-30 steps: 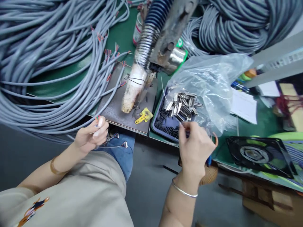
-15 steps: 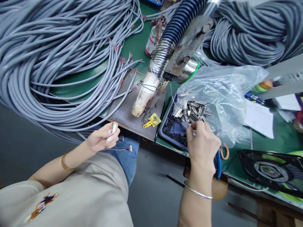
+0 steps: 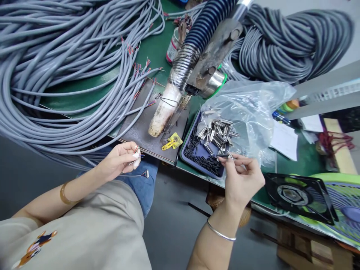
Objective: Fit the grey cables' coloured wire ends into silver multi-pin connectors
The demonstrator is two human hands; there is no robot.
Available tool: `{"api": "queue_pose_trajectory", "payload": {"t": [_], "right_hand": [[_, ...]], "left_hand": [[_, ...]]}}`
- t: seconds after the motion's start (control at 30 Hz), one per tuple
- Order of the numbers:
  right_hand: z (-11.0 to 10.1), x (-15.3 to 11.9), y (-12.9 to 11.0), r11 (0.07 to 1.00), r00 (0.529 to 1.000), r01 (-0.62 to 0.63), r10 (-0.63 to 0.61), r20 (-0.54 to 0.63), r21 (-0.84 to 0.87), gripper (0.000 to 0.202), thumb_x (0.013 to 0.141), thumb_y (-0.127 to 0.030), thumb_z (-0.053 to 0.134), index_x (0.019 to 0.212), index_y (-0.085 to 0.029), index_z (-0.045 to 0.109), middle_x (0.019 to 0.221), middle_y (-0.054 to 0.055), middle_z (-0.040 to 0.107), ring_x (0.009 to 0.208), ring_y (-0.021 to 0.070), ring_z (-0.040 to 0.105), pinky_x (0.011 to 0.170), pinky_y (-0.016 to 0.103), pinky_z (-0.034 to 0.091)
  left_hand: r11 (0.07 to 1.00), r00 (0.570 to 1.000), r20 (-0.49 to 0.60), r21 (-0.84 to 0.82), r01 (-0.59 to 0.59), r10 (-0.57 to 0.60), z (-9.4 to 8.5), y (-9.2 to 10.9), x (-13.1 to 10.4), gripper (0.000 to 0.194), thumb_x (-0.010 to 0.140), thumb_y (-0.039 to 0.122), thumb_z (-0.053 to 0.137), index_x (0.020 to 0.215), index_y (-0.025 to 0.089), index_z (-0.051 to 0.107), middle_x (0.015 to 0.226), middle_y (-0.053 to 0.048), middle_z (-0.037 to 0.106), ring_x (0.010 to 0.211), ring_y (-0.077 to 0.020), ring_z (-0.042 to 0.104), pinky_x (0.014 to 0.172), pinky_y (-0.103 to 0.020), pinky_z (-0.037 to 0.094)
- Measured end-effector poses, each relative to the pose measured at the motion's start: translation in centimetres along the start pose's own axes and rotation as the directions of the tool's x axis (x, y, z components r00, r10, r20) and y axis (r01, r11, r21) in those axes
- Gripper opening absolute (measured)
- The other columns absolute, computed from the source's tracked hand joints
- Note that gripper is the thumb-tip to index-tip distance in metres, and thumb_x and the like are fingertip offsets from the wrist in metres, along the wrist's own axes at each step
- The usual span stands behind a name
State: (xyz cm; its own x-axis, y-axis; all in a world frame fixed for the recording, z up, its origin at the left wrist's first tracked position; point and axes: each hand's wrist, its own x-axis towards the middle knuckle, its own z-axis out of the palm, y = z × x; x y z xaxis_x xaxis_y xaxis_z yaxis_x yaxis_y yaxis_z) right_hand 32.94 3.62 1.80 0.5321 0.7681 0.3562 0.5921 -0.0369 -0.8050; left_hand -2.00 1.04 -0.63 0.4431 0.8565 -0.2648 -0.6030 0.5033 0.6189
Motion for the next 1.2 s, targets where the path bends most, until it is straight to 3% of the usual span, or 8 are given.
{"api": "queue_pose_trajectory", "payload": {"t": [0.2,0.3,0.47,0.57,0.63,0.77,1.0,1.2], "right_hand": [[0.6,-0.7,-0.9,0.968,0.950,0.225,-0.193,-0.246,0.108,0.048,0.053,-0.051,0.094,0.057,-0.027,0.052,0.075,0.010,0.069,0.060,0.0247,0.070,0.053,0.043,0.059],[0.6,-1.8,-2.1,0.950,0.919,0.284,-0.232,-0.319,0.128,0.045,0.059,-0.044,0.094,0.060,-0.027,0.052,0.074,0.005,0.067,0.055,0.0199,0.064,0.055,0.044,0.061],[0.9,-5.6,-5.5,0.940,0.970,0.214,-0.172,-0.173,0.265,0.034,0.072,-0.029,0.089,0.069,-0.025,0.055,0.079,0.003,0.070,0.072,0.0234,0.072,0.060,0.041,0.067],[2.2,-8.3,-6.8,0.959,0.981,0.184,-0.165,-0.103,0.217,0.024,0.083,-0.025,0.083,0.078,-0.023,0.060,0.088,0.005,0.076,0.075,0.0218,0.075,0.063,0.039,0.067],[3.3,-9.8,-7.1,0.933,0.924,0.349,-0.327,-0.196,0.089,0.015,0.085,-0.023,0.081,0.085,-0.020,0.067,0.093,0.005,0.078,0.079,0.0219,0.078,0.064,0.036,0.066],[4.9,-11.3,-7.2,0.809,0.798,0.576,-0.587,-0.134,-0.114,0.011,0.086,-0.013,0.079,0.093,-0.020,0.075,0.099,0.004,0.081,0.087,0.0197,0.078,0.077,0.034,0.065],[4.9,-12.3,-8.2,0.900,0.899,0.433,-0.435,0.046,0.053,0.011,0.087,-0.012,0.076,0.085,-0.022,0.072,0.101,0.003,0.078,0.090,0.0173,0.075,0.075,0.029,0.062],[5.0,-13.0,-8.5,0.888,0.882,0.458,-0.459,0.103,0.036,0.014,0.084,-0.009,0.077,0.086,-0.022,0.071,0.104,0.003,0.079,0.091,0.0163,0.075,0.078,0.028,0.061]], "left_hand": [[1.000,1.000,-0.006,0.019,0.014,-0.014,0.3,0.1,0.1,0.038,0.075,0.037,0.089,0.078,0.015,0.058,0.058,0.000,0.067,0.036,-0.0027,0.042,0.038,-0.017,0.023],[0.999,1.000,0.001,0.025,0.023,-0.023,0.3,0.3,0.1,0.035,0.077,0.036,0.087,0.080,0.014,0.059,0.060,0.000,0.069,0.035,-0.0029,0.043,0.038,-0.017,0.024],[0.997,1.000,-0.014,0.069,0.022,-0.021,0.4,0.1,0.1,0.036,0.077,0.036,0.086,0.080,0.015,0.057,0.060,-0.001,0.070,0.035,-0.0036,0.044,0.038,-0.017,0.026],[0.994,1.000,-0.021,0.110,0.000,0.002,0.5,-0.1,0.1,0.033,0.080,0.036,0.084,0.082,0.015,0.058,0.062,-0.001,0.071,0.036,-0.0035,0.045,0.039,-0.017,0.028],[0.992,1.000,-0.022,0.128,-0.016,0.019,0.6,-0.2,0.0,0.033,0.081,0.036,0.083,0.082,0.015,0.057,0.063,0.000,0.071,0.037,-0.0036,0.046,0.039,-0.017,0.028],[0.989,0.999,-0.023,0.148,-0.029,0.033,0.7,-0.2,0.0,0.033,0.082,0.037,0.083,0.083,0.015,0.058,0.063,0.000,0.071,0.038,-0.0035,0.047,0.040,-0.016,0.029],[0.996,0.991,0.097,-0.020,0.090,-0.088,0.1,0.6,0.4,0.034,0.078,0.033,0.087,0.083,0.016,0.057,0.063,-0.001,0.071,0.036,-0.0042,0.046,0.037,-0.016,0.028],[0.968,0.964,0.230,-0.175,0.177,-0.135,-1.6,0.6,0.5,0.036,0.072,0.030,0.090,0.079,0.017,0.057,0.055,0.002,0.063,0.032,-0.0061,0.043,0.033,-0.017,0.029]]}}
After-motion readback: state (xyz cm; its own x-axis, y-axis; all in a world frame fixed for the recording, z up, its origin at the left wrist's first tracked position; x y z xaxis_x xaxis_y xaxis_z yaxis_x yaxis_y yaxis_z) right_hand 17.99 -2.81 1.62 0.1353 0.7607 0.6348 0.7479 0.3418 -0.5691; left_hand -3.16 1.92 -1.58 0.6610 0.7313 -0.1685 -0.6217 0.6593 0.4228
